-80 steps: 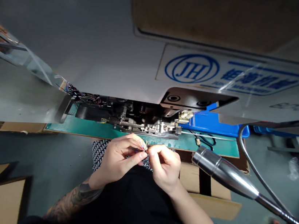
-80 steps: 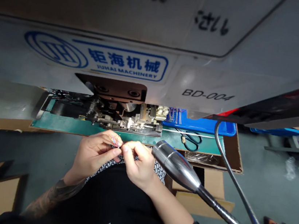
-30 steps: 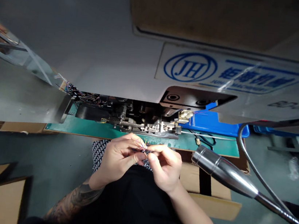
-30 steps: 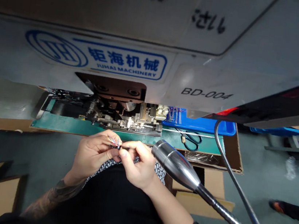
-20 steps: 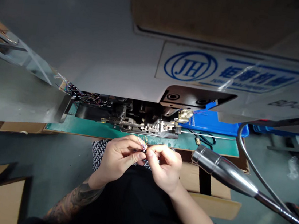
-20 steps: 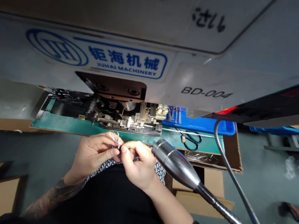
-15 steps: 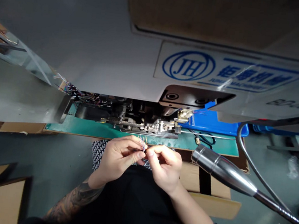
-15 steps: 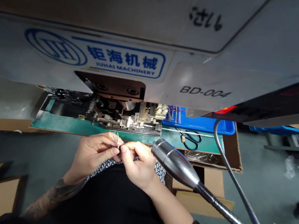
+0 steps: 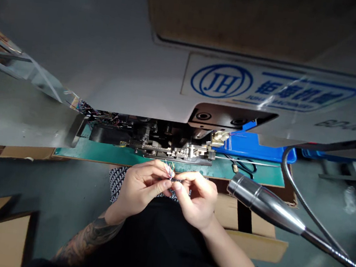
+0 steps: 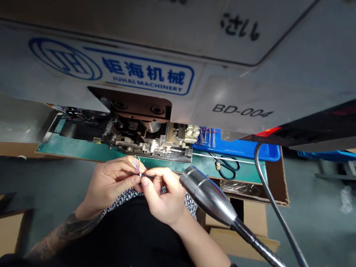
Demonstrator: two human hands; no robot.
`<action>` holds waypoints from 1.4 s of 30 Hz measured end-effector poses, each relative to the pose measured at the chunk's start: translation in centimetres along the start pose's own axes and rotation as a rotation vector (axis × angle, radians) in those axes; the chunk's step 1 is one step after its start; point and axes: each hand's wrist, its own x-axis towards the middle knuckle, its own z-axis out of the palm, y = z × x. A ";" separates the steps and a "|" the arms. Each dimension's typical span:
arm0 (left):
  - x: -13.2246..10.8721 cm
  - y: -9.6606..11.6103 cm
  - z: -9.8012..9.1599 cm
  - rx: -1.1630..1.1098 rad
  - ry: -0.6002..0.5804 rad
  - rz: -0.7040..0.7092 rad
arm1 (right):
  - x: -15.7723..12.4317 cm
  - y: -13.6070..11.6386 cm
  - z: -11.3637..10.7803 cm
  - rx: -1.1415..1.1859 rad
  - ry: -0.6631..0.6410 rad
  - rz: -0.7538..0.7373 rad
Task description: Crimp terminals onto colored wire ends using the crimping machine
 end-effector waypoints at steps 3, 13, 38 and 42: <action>0.0 0.1 0.0 0.002 -0.005 0.015 | 0.0 -0.1 0.1 -0.010 0.011 -0.008; 0.0 0.0 0.0 0.012 -0.011 0.014 | 0.0 -0.1 -0.1 0.003 -0.041 0.017; 0.0 0.3 0.0 0.036 -0.011 -0.027 | 0.1 -0.1 0.1 -0.044 -0.022 0.000; -0.1 0.2 0.0 0.022 -0.010 -0.019 | 0.3 -0.2 -0.1 -0.043 -0.032 -0.018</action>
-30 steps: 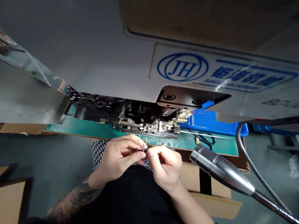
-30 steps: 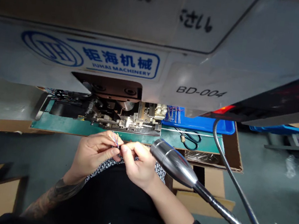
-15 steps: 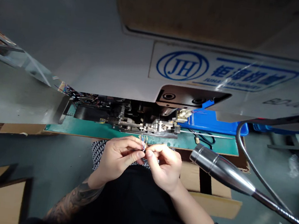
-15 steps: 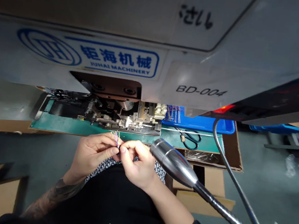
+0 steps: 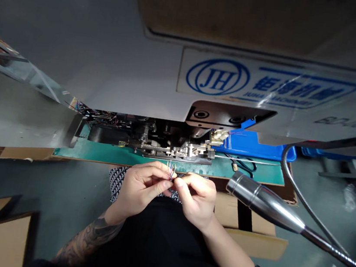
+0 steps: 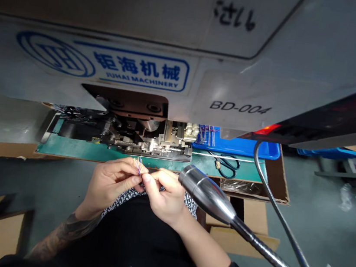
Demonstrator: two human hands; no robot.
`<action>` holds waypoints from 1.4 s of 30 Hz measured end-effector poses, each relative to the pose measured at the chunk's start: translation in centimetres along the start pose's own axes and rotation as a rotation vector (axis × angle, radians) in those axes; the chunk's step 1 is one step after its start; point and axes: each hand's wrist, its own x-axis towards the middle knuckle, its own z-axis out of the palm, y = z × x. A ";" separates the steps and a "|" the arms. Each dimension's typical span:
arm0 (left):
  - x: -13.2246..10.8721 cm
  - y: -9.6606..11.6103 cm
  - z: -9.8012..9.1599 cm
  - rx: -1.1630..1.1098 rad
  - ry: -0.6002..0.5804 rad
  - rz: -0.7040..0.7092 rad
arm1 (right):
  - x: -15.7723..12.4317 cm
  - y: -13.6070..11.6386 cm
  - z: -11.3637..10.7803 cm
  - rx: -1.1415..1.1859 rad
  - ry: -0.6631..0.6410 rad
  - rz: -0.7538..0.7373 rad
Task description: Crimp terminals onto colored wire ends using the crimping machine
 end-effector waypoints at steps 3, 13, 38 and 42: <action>0.0 0.0 0.0 0.011 -0.001 0.023 | -0.1 0.0 0.0 0.028 -0.008 0.022; 0.0 0.2 0.1 0.046 0.001 0.013 | -0.3 0.0 0.1 0.002 -0.003 0.018; -0.1 0.0 0.0 0.066 -0.016 0.031 | -0.6 0.2 -0.1 0.067 -0.075 0.082; 0.1 0.0 -0.2 0.304 0.002 0.176 | -0.8 0.4 -0.5 0.002 -0.103 0.073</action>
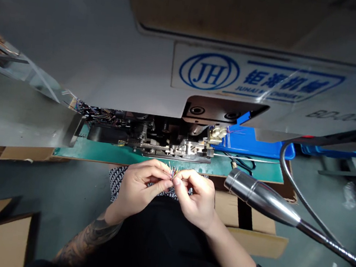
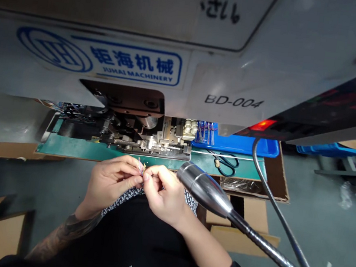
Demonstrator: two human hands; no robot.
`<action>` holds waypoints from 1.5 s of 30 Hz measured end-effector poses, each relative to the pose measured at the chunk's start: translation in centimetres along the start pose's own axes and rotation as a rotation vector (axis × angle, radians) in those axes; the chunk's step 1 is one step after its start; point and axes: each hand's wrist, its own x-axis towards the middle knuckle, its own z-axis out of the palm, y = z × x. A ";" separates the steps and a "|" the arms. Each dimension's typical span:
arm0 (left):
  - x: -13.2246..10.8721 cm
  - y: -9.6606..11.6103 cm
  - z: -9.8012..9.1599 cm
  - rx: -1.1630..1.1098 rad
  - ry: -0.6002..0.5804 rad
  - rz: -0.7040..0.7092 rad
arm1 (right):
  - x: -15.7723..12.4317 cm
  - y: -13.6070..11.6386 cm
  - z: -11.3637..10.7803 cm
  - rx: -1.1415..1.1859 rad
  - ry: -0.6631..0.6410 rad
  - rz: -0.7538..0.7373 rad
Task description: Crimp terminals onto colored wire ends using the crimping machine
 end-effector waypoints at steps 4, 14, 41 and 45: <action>0.1 -0.2 -0.1 0.034 0.005 0.044 | 0.0 0.2 -0.3 -0.005 -0.028 -0.001; 0.0 0.1 -0.1 -0.229 -0.022 -0.190 | 0.2 -0.2 0.1 0.078 0.028 -0.008; -0.2 -0.4 -0.3 -0.277 -0.048 -0.160 | 0.5 -0.3 0.4 0.076 0.055 -0.062; -0.1 -0.3 -0.2 -0.235 -0.044 -0.178 | 0.4 -0.3 0.2 0.022 0.021 -0.058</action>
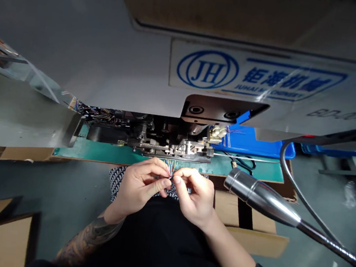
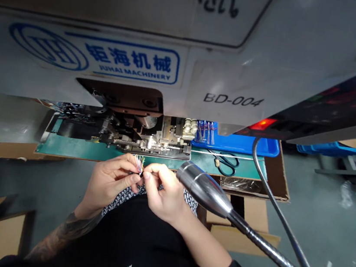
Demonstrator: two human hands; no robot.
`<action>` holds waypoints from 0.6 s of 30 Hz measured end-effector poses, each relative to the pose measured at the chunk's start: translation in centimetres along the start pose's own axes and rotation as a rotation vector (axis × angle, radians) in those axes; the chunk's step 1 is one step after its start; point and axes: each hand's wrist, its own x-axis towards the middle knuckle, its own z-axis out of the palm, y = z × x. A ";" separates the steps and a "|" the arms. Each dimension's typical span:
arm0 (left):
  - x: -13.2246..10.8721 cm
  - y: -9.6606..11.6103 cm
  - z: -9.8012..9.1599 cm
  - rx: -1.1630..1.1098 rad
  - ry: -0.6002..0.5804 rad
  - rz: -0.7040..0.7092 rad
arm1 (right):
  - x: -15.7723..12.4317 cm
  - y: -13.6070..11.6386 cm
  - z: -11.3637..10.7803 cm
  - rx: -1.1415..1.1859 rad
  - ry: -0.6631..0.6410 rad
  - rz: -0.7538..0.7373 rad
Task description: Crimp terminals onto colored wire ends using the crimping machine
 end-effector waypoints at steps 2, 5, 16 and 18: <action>0.0 0.0 0.0 -0.001 0.005 0.004 | -0.2 0.1 -0.1 -0.044 -0.032 -0.006; 0.0 0.0 0.1 -0.025 -0.001 0.011 | -0.4 0.3 -0.3 -0.059 -0.063 -0.012; 0.0 -0.1 0.1 -0.103 -0.017 -0.049 | -0.4 0.4 0.0 0.012 -0.031 0.089; 0.0 -0.1 0.1 -0.148 -0.024 -0.069 | -0.4 0.4 0.0 0.008 -0.006 0.098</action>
